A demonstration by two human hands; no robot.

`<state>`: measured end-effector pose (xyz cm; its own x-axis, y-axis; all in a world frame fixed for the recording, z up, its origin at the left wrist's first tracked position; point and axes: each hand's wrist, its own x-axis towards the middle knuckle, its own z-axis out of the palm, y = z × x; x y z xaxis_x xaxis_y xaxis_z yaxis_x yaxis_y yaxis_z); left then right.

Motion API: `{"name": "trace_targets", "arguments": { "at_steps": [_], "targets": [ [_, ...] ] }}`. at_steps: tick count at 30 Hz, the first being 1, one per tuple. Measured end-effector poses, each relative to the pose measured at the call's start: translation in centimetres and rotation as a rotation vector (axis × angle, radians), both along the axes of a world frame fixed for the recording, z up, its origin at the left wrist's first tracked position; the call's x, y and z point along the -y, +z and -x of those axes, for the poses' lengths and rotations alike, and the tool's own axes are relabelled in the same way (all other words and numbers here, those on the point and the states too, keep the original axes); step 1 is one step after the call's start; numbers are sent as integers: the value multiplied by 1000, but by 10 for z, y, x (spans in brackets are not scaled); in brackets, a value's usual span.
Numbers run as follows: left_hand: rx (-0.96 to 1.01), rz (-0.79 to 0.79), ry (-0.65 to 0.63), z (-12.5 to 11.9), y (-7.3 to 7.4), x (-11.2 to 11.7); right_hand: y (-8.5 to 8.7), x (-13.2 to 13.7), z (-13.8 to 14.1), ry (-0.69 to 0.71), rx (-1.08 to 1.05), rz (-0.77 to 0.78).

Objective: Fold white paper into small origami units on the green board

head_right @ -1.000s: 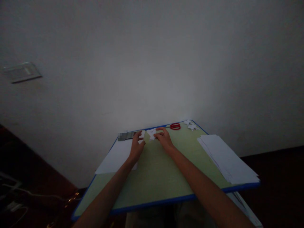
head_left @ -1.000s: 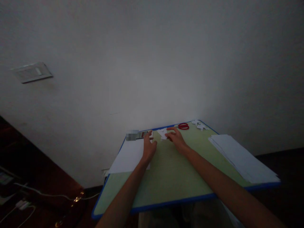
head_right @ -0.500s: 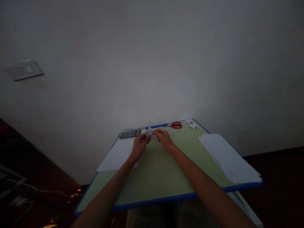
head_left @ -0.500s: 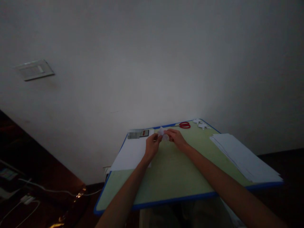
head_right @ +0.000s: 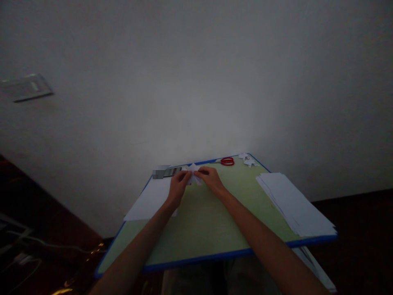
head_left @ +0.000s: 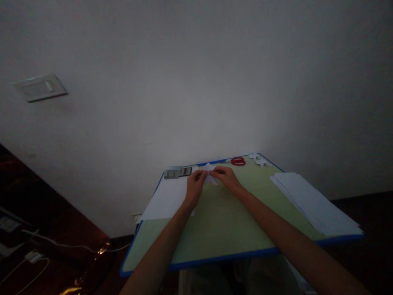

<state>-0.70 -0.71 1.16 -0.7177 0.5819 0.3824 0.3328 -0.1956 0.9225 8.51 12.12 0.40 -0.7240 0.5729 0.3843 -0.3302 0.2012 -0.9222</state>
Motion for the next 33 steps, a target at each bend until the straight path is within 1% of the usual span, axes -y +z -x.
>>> {"name": "trace_targets", "arguments": {
  "at_steps": [5, 8, 10, 12, 15, 17, 19, 21, 22, 24, 29, 31, 33],
  "targets": [
    [44, -15, 9, 1, 2, 1, 2, 2, 0, -27, -24, 72],
    [42, -16, 7, -1, 5, 2, 1, 0, 0, -52, -19, 60],
    [59, -26, -22, -3, 6, 2, 0, -1, 1, -51, -23, 60],
    [117, -42, -70, -6, 7, 1, -2, -3, 2, -50, -25, 104],
    [307, -46, -164, -8, 7, -1, -3, -4, 2, -51, -27, 224],
    [467, -17, -250, -9, 7, -1, -3, -3, 2, -48, -40, 290],
    [609, 21, -364, -10, 8, 1, -3, -2, 1, -26, -69, 333],
    [706, 43, -464, -12, 9, 3, -2, -1, 1, -2, -93, 367],
    [728, 46, -490, -13, 9, 4, -1, -1, 0, 6, -98, 374],
    [718, 43, -485, -15, 9, 5, 0, -1, -1, 8, -85, 357],
    [616, -25, -348, -15, 3, 2, 0, -2, -1, -33, -19, 302],
    [601, -62, -304, -13, 1, 1, -1, -3, -1, -64, -4, 286],
    [602, -96, -278, -10, -1, -1, -3, -4, 0, -104, 13, 239]
  ]
}}
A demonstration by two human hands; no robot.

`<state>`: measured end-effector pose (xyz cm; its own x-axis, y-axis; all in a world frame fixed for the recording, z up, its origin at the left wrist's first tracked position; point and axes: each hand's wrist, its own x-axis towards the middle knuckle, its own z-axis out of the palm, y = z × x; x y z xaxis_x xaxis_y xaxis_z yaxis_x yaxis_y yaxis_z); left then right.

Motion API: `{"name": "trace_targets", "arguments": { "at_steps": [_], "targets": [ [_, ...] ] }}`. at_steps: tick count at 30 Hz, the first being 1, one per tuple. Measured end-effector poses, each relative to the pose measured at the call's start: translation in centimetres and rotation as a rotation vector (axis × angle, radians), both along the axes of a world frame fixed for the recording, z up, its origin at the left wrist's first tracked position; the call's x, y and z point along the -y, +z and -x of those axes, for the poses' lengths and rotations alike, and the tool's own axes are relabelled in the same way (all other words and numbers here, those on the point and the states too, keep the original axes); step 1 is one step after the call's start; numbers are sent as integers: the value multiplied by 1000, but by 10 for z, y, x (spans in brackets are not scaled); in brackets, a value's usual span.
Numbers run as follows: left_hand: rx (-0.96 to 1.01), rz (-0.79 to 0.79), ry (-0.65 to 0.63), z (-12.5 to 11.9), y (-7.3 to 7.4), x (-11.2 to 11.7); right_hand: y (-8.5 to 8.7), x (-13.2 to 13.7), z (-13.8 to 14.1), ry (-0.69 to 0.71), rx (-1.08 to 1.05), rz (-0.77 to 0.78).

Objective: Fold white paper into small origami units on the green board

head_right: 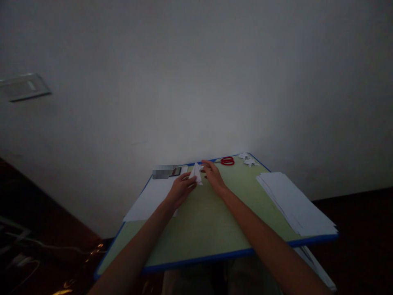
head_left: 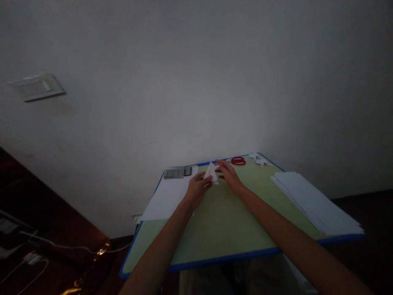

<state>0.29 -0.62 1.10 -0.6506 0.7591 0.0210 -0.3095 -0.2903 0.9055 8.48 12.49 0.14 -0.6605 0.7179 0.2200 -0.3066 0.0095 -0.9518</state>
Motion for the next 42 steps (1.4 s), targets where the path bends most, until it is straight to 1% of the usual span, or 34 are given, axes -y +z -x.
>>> {"name": "trace_targets", "arguments": {
  "at_steps": [2, 4, 8, 10, 11, 13, 16, 18, 20, 22, 23, 25, 27, 29, 31, 33, 35, 39, 42],
  "targets": [
    [19, -18, 33, 3, 0, -1, -2, -1, 1, -61, 20, -81],
    [40, -28, 78, 6, 0, -1, -6, -2, 2, -130, 22, -225],
    [82, -33, 156, 10, 2, 0, -11, -3, -1, -181, 10, -655],
    [93, -29, 146, 10, 3, 0, -12, -2, -3, -204, 24, -821],
    [91, -28, 126, 9, 4, 0, -11, -2, -4, -216, 36, -875],
    [81, -30, 82, 7, 5, 0, -10, -1, -5, -208, 58, -929],
    [56, 1, 56, 6, 7, 2, -8, -3, -5, -169, 74, -902],
    [-23, 78, 99, 6, 7, 3, -8, -5, -3, -147, 68, -827],
    [-196, 158, 174, 7, 6, 4, -9, -8, 0, -110, 55, -717],
    [-365, 189, 235, 8, 4, 3, -11, -10, 4, -83, 37, -585],
    [-419, 190, 249, 8, 3, 3, -12, -11, 6, -72, 27, -519],
    [-463, 188, 249, 9, 1, 2, -13, -12, 9, -37, -4, -411],
    [-459, 169, 231, 9, 0, 1, -13, -13, 10, 22, -37, -338],
    [-405, 120, 177, 9, 0, 1, -10, -11, 8, 81, -63, -300],
    [-343, 75, 113, 7, 0, 1, -7, -9, 5, 105, -66, -298],
    [-336, 62, 76, 5, 0, 1, -5, -8, 3, 96, -63, -306],
    [-354, 71, 71, 4, 0, 1, -3, -7, 2, 81, -63, -305],
    [-321, 83, 74, 2, -1, 1, -5, -10, 4, 111, -67, -290],
    [-320, 86, 76, 1, -1, 1, -7, -12, 6, 105, -63, -301]
  ]
}}
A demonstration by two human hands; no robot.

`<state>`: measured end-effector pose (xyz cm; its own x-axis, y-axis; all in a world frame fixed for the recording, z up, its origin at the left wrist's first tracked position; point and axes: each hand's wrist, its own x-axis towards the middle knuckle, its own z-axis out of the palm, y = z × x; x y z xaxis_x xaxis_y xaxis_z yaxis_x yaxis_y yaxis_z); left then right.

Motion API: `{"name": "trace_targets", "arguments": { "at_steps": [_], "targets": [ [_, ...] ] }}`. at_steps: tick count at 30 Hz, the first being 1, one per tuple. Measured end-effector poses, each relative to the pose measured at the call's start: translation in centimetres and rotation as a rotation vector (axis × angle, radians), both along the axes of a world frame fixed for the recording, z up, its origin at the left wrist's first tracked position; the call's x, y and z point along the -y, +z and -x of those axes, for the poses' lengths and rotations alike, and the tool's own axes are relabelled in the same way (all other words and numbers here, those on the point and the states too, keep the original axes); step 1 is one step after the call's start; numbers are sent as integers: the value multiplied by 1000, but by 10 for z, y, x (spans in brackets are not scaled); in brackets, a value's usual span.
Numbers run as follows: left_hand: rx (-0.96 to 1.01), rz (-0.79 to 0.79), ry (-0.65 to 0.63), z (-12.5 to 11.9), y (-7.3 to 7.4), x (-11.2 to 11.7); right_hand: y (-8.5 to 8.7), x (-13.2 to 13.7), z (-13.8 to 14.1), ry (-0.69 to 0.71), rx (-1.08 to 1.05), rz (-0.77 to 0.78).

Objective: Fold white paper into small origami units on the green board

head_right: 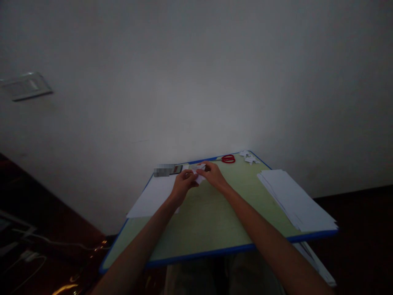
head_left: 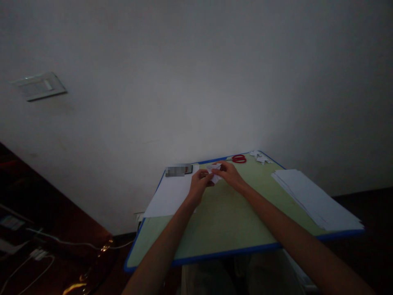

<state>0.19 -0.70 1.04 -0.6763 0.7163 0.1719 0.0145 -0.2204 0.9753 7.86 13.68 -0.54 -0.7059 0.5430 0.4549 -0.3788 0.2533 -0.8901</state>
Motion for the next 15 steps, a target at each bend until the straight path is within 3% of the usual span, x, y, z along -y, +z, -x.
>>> {"name": "trace_targets", "arguments": {
  "at_steps": [9, 15],
  "targets": [
    [164, -21, 57, -2, 3, 3, 2, 5, -7, -36, 35, -257],
    [338, -71, 31, 0, 7, 3, 6, 11, -18, 109, 71, -378]
  ]
}}
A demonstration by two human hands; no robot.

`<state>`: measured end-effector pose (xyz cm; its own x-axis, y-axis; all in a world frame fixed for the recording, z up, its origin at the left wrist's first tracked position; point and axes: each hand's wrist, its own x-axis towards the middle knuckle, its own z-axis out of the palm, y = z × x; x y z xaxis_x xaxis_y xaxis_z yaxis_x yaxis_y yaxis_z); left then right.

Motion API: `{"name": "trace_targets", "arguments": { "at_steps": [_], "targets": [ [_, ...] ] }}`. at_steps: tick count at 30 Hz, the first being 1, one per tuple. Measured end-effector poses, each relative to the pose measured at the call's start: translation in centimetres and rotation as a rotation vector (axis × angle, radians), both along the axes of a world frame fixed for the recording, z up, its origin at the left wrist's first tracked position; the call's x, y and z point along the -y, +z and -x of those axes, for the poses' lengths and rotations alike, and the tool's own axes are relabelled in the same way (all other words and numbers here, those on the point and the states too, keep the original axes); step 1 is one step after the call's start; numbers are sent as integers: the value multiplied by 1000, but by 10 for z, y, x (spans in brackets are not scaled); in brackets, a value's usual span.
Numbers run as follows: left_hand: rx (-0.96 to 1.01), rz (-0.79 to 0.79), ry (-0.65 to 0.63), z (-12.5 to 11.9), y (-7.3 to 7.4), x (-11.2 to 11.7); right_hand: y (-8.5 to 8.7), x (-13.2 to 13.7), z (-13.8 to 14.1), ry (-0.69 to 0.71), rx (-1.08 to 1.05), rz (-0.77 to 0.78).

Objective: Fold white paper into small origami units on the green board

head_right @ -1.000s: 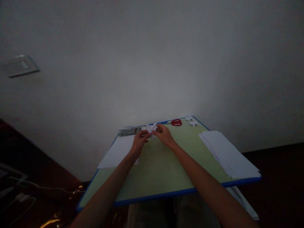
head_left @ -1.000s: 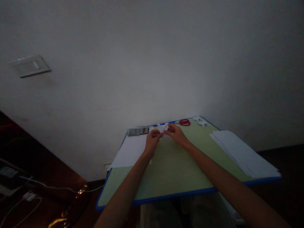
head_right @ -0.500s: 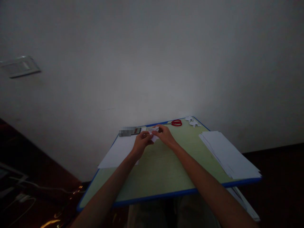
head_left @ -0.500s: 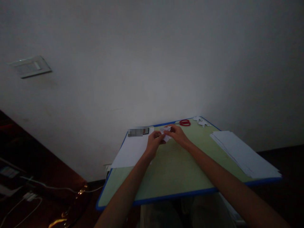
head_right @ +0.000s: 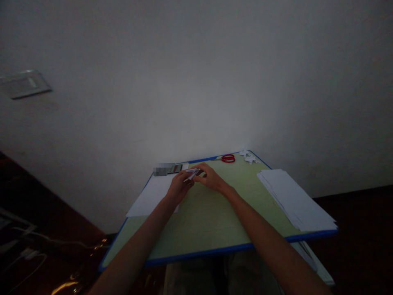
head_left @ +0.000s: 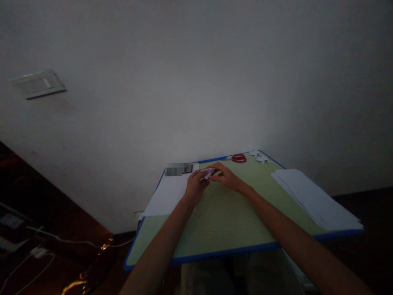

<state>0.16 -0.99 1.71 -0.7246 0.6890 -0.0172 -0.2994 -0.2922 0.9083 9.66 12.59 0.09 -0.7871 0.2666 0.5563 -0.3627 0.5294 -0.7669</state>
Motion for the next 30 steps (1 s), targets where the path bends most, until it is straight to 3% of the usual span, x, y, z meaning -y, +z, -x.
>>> {"name": "trace_targets", "arguments": {
  "at_steps": [4, 9, 13, 17, 25, 30],
  "targets": [
    [80, -30, 4, 1, 3, -1, -1, 0, 0, -57, -3, -67],
    [160, -97, -32, -1, 10, 1, -3, -4, 7, -138, -64, -10],
    [-28, -25, -43, -5, 10, 2, -2, -7, 10, -199, -113, 58],
    [-207, 41, 41, -4, 6, 1, 1, -9, 10, -153, -63, 109],
    [-417, 52, 195, 5, 0, 0, 8, -1, 7, -29, -40, 279],
    [-470, 40, 176, 4, -1, 0, 10, 1, 6, -100, -58, 256]
  ]
}}
